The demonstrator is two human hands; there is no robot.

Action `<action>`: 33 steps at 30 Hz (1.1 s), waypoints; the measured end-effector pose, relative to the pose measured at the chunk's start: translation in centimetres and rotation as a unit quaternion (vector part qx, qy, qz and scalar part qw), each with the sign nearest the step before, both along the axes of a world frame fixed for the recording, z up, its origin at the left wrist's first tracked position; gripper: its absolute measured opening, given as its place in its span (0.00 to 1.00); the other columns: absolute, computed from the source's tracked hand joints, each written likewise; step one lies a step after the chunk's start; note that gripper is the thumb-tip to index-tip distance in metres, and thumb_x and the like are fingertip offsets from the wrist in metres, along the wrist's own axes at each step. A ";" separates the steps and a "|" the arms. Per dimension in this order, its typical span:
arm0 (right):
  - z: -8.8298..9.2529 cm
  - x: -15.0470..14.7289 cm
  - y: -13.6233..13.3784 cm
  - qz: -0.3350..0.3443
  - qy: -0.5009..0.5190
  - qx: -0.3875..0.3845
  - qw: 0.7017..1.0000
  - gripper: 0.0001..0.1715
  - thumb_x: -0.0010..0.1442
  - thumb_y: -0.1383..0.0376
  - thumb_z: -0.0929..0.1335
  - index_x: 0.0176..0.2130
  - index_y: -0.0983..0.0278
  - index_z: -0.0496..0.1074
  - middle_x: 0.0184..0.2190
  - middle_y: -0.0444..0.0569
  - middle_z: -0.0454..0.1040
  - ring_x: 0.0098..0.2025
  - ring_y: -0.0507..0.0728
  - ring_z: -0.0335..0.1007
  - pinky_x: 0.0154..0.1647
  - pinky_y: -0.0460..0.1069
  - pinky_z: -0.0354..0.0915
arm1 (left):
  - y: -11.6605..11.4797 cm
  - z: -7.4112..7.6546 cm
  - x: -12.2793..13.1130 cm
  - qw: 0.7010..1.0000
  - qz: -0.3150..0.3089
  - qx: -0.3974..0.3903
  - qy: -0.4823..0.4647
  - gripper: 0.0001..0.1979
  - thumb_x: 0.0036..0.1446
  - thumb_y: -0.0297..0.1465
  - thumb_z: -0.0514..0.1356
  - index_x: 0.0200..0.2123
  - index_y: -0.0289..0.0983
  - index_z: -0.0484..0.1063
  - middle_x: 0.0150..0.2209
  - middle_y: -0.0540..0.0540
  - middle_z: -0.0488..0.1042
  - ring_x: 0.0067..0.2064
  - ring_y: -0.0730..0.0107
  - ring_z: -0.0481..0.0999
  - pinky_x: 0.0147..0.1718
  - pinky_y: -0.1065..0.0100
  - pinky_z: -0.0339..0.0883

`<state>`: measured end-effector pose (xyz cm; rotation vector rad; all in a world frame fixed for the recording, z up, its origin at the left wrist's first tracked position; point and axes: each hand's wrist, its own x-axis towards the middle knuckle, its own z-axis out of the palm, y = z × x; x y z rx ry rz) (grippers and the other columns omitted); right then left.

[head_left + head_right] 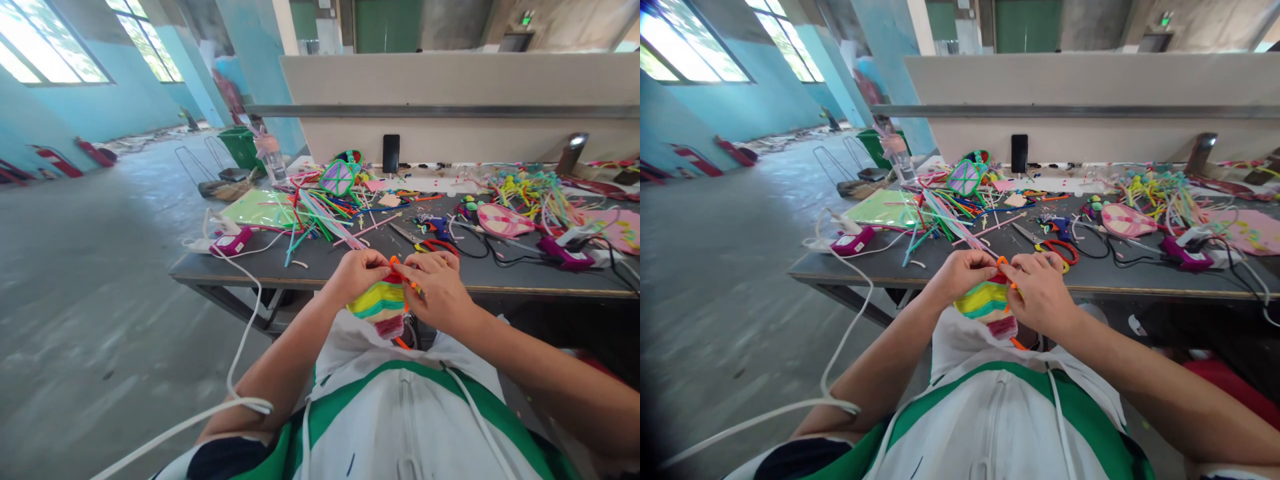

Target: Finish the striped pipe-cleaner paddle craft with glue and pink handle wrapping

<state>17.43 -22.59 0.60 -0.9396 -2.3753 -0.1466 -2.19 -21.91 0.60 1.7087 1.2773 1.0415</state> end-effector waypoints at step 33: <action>-0.8 1.2 2.7 0.080 0.177 -0.240 0.951 0.11 0.57 0.64 0.68 0.41 0.58 0.79 0.43 0.50 0.78 0.46 0.59 0.74 0.47 0.53 0.69 | -0.4 -0.9 0.1 0.992 0.025 0.102 0.069 0.09 0.54 0.32 0.60 0.33 0.34 0.78 0.31 0.46 0.78 0.33 0.69 0.74 0.33 0.72 0.64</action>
